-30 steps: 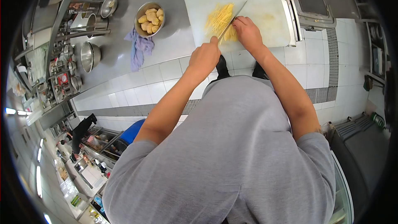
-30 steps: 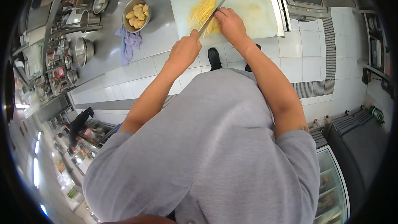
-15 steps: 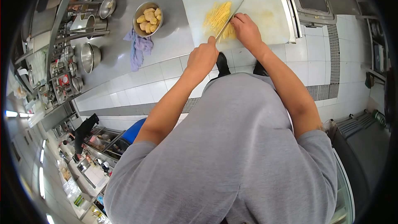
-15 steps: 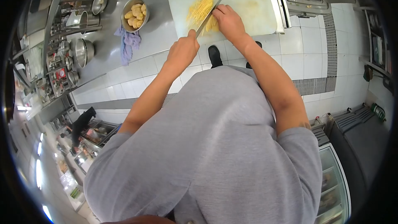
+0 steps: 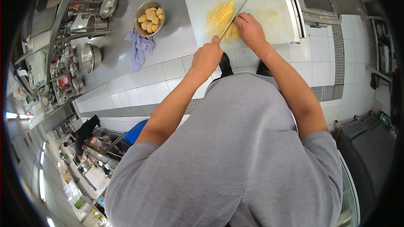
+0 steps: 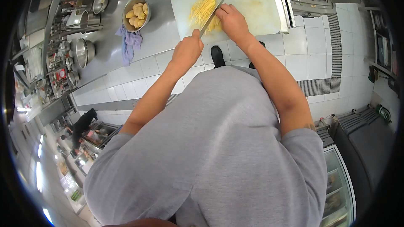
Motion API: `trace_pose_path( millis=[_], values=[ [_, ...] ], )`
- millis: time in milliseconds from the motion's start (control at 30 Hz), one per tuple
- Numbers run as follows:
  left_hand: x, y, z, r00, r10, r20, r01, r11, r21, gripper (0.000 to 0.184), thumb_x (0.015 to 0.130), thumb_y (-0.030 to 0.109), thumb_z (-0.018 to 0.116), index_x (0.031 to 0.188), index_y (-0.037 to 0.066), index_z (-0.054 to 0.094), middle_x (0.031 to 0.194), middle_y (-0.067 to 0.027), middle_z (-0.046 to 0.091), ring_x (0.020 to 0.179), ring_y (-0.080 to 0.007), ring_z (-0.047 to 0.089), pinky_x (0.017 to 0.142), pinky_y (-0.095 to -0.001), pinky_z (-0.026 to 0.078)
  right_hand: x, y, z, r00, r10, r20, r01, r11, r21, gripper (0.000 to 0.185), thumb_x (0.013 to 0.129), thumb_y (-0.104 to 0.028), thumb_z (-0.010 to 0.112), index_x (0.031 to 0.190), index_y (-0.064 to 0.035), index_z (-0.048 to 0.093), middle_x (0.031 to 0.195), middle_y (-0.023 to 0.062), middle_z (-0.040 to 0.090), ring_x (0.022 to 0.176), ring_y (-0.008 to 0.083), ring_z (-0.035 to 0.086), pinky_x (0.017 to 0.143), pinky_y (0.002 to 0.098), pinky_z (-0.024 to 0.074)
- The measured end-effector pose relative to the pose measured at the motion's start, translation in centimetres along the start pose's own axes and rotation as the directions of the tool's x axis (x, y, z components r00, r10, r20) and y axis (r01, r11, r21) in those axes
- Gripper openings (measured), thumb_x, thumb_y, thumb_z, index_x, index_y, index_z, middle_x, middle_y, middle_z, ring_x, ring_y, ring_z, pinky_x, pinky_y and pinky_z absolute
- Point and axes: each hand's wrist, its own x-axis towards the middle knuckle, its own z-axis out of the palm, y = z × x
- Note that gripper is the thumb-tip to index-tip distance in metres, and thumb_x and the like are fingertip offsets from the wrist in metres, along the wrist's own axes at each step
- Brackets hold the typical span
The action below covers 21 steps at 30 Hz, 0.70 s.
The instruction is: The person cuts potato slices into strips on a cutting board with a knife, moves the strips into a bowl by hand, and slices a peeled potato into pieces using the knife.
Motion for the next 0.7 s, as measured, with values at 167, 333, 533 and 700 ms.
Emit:
trace_pose_path(
  millis=[167,333,533,700],
  values=[
    [3.1,2.4,-1.8,0.987,0.112,-0.113,-0.119,0.991,-0.056,0.019,0.108,0.014,0.056,0.115,-0.004,0.056,0.088,-0.035,0.075,0.085,-0.0592,0.074,0.079,-0.0667,0.059,-0.1,-0.1,0.0,0.999,-0.03,0.014,0.03,0.999,-0.034,0.008,0.1,-0.01,0.075,0.107,-0.0063,0.078,0.109,0.0079,0.074,0.1,0.0328,0.07,0.086,0.0447,0.0616],
    [1.7,-0.1,-0.8,0.997,0.08,-0.019,-0.08,0.997,-0.015,0.022,0.107,0.015,0.056,0.118,-0.004,0.056,0.087,-0.0356,0.075,0.083,-0.0593,0.074,0.077,-0.0668,0.059,0.1,-0.2,-0.2,1.0,-0.017,0.001,0.017,1.0,-0.016,0.01,0.098,-0.009,0.074,0.108,-0.0061,0.077,0.11,0.0081,0.074,0.1,0.0327,0.07,0.086,0.0444,0.0617],
    [1.2,1.8,-0.7,0.999,0.03,-0.043,-0.031,1.0,-0.007,0.023,0.107,0.014,0.055,0.121,-0.005,0.057,0.085,-0.035,0.074,0.082,-0.0579,0.074,0.076,-0.0656,0.059,-0.3,0.1,-0.2,1.0,-0.027,-0.009,0.027,0.999,0.023,0.01,0.099,-0.008,0.074,0.108,-0.0063,0.077,0.11,0.0072,0.074,0.102,0.032,0.07,0.087,0.0435,0.0621],
    [3.8,2.1,-1.6,0.991,0.107,-0.081,-0.11,0.993,-0.042,0.022,0.108,0.014,0.055,0.12,-0.004,0.056,0.086,-0.0339,0.075,0.083,-0.0572,0.075,0.076,-0.0653,0.059,-0.1,0.1,-0.1,1.0,-0.013,0.026,0.014,0.999,-0.033,0.011,0.099,-0.009,0.074,0.11,-0.0079,0.077,0.11,0.0053,0.074,0.101,0.0312,0.07,0.087,0.0434,0.0622]
  ],
)
